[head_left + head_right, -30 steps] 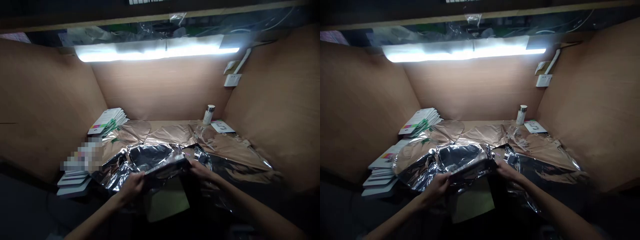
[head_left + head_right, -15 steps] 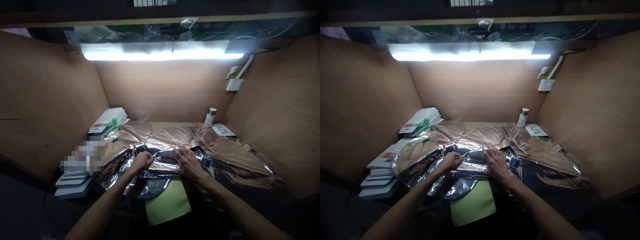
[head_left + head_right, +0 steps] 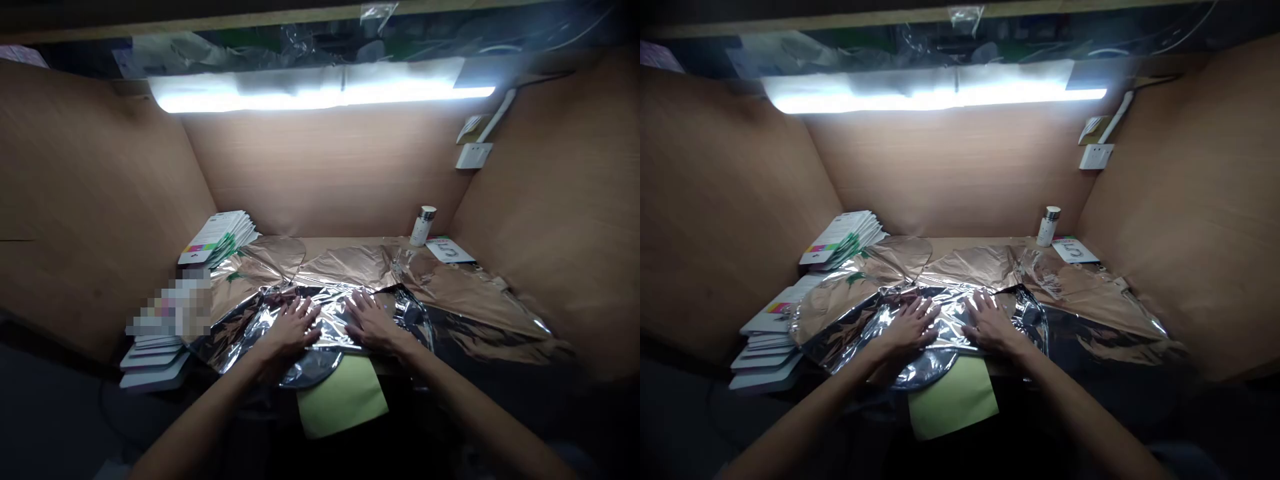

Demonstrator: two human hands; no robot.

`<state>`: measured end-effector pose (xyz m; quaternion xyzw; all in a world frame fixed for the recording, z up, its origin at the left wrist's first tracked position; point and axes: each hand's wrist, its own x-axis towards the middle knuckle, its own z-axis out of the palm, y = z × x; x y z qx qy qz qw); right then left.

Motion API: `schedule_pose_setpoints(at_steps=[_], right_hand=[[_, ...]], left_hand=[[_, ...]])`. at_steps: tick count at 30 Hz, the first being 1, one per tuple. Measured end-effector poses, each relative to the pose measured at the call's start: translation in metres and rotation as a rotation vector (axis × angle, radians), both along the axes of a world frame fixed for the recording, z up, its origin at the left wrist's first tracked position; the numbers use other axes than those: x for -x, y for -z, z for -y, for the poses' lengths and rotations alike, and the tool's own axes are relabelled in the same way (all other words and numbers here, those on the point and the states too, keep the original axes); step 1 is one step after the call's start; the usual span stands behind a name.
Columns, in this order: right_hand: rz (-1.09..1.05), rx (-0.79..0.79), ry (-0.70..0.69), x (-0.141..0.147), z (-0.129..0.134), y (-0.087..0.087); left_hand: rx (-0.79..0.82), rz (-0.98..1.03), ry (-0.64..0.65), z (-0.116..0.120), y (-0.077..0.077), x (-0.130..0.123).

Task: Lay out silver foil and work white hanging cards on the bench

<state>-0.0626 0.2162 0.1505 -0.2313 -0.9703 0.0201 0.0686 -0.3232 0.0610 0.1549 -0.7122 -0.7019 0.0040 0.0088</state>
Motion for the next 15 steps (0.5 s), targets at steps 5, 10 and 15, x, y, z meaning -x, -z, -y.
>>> schedule_pose_setpoints(at_steps=[5,10,15], right_hand=[[0.129,0.002,-0.259,-0.074,0.049,0.003],[0.074,0.249,-0.287,-0.101,0.054,-0.015],[-0.091,0.765,-0.172,-0.074,0.009,-0.046]], left_hand=[[-0.015,-0.039,0.131,0.058,-0.004,-0.013],[0.031,0.101,0.369,0.085,-0.011,0.005],[0.009,0.493,0.196,0.054,-0.024,0.022]])
